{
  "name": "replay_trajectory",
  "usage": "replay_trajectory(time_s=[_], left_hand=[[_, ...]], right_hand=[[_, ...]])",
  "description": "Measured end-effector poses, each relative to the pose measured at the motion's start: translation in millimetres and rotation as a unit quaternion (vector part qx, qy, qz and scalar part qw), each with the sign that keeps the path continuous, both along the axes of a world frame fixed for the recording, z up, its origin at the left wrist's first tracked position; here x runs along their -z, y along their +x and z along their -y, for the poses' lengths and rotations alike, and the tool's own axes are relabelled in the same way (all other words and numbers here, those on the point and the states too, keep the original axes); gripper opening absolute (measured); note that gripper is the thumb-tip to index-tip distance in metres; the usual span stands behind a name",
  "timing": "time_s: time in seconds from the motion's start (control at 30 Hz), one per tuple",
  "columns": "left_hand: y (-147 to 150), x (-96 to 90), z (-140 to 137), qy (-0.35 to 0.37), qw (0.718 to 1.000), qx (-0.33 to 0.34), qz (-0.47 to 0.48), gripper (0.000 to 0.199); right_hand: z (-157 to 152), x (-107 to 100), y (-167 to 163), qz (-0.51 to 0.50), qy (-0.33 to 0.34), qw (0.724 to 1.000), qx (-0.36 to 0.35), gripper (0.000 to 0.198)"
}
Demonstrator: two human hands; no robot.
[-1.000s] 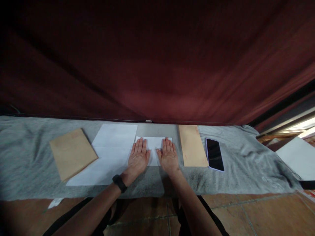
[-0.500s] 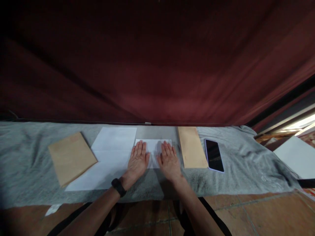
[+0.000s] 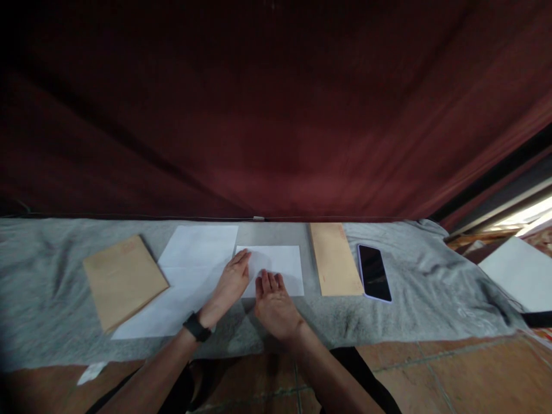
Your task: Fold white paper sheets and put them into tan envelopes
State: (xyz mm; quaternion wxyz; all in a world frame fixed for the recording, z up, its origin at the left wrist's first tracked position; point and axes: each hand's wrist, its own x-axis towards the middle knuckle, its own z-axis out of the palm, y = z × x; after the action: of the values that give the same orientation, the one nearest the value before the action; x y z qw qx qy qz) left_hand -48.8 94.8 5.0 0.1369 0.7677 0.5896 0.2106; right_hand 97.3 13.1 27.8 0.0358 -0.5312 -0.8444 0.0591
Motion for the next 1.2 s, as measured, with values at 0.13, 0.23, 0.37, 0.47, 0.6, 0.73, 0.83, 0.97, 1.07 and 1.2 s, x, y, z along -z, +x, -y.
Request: replay_trajectory(time_s=[0.13,0.23,0.37,0.47,0.6,0.73,0.83,0.97,1.07,1.2], left_hand=[[-3.0,-5.0,-3.4,-0.018,0.999,0.0,0.034,0.047],[-4.8,-8.1,-5.0,-0.031,0.998,0.0,0.048,0.048],[-5.9,-9.0,-6.1,-0.045,0.997,-0.007,0.058,0.047],[-6.7,-7.7,-7.4,-0.042,0.997,-0.011,0.068,0.047],[-7.6,-5.3,-8.9,-0.03,0.997,-0.01,0.072,0.05],[-8.1,-3.0,-8.8,-0.027,0.996,-0.01,0.088,0.05],[-9.4,-4.5,-8.4,-0.042,0.993,-0.016,0.11,0.05],[-18.8,-20.3,-11.5,-0.086,0.978,-0.044,0.184,0.044],[-32.3,-39.2,-16.6,-0.032,0.951,-0.098,0.293,0.041],[-39.6,-52.2,-17.3,-0.036,0.889,-0.152,0.431,0.047]], right_hand=[[-0.3,-9.4,-10.0,0.05,-0.025,0.998,0.009,0.05],[0.1,-11.9,-15.9,0.077,-0.036,0.996,0.021,0.051],[1.0,-12.3,-13.5,0.086,-0.026,0.996,0.021,0.05],[1.1,-11.2,-8.8,0.072,-0.01,0.997,0.005,0.05],[2.6,-5.9,-12.3,0.049,0.006,0.999,0.005,0.047],[4.3,0.2,-22.7,0.039,0.011,0.999,0.026,0.048],[1.9,1.6,-27.7,0.029,0.008,0.998,0.046,0.05],[-6.3,-5.2,-24.1,0.021,0.002,0.996,0.086,0.049],[-14.1,-19.3,-7.3,-0.061,0.013,0.991,0.122,0.049],[-24.7,-40.2,20.1,-0.389,0.037,0.891,0.232,0.038]])
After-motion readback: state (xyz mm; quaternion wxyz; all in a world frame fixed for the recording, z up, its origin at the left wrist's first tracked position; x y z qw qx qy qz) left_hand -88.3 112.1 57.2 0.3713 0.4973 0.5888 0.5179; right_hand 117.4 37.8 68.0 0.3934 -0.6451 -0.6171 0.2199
